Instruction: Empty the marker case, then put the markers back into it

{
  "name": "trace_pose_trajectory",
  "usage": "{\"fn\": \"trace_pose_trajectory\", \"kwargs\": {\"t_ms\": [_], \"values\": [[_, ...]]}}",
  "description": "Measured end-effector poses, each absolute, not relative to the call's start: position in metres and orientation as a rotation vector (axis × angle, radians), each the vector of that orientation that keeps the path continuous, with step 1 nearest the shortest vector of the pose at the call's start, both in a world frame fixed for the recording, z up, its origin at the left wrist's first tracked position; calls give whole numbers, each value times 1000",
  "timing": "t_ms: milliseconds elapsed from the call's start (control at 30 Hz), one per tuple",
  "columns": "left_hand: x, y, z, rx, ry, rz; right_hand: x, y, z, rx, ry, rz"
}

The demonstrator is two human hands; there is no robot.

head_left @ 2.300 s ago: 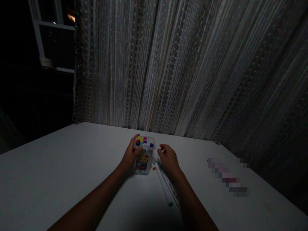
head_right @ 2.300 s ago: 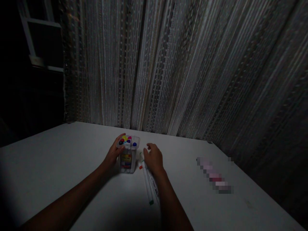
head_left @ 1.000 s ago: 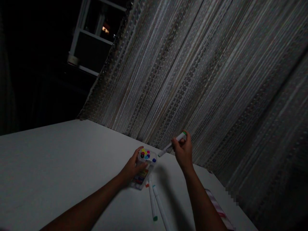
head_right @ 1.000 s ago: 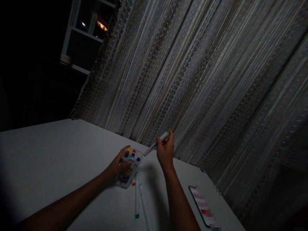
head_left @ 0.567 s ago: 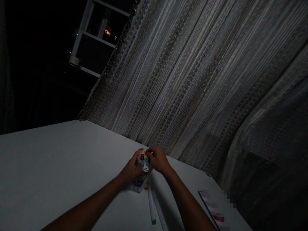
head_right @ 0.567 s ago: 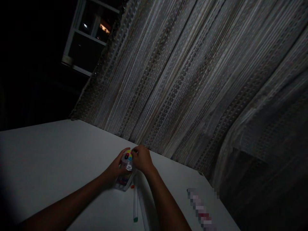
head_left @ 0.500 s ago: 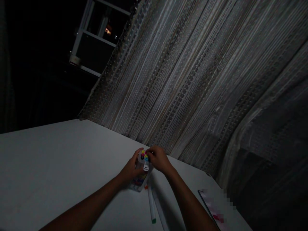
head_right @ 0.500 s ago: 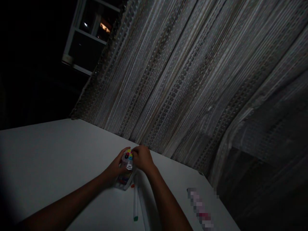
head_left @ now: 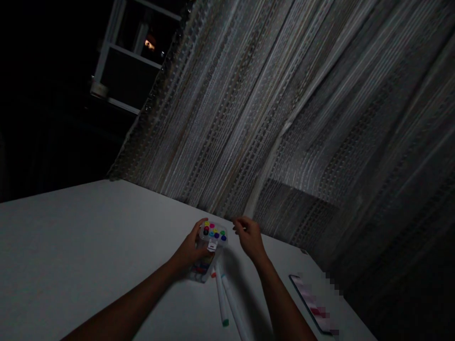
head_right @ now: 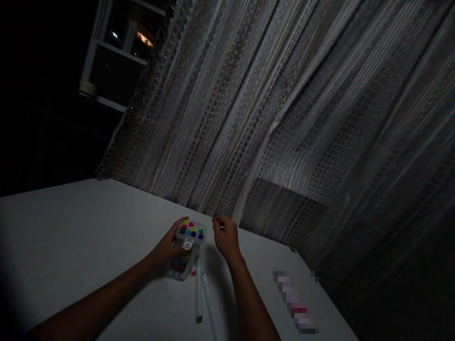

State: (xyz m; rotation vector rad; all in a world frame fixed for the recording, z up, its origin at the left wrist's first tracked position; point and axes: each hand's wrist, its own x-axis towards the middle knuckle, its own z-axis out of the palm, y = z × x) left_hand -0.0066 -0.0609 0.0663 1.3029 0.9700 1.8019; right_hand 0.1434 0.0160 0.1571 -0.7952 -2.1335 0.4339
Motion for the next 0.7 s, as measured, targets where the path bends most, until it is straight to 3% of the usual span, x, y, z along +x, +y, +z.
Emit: {"fn": "trace_pose_trajectory", "kwargs": {"t_ms": [300,700], "values": [[-8,-60,64,1314,966,1785,164,17,70,-1473,-2507,269],[-10,-56,58,1327,1092,1778,160,21,37,-1528,-2316,333]]}}
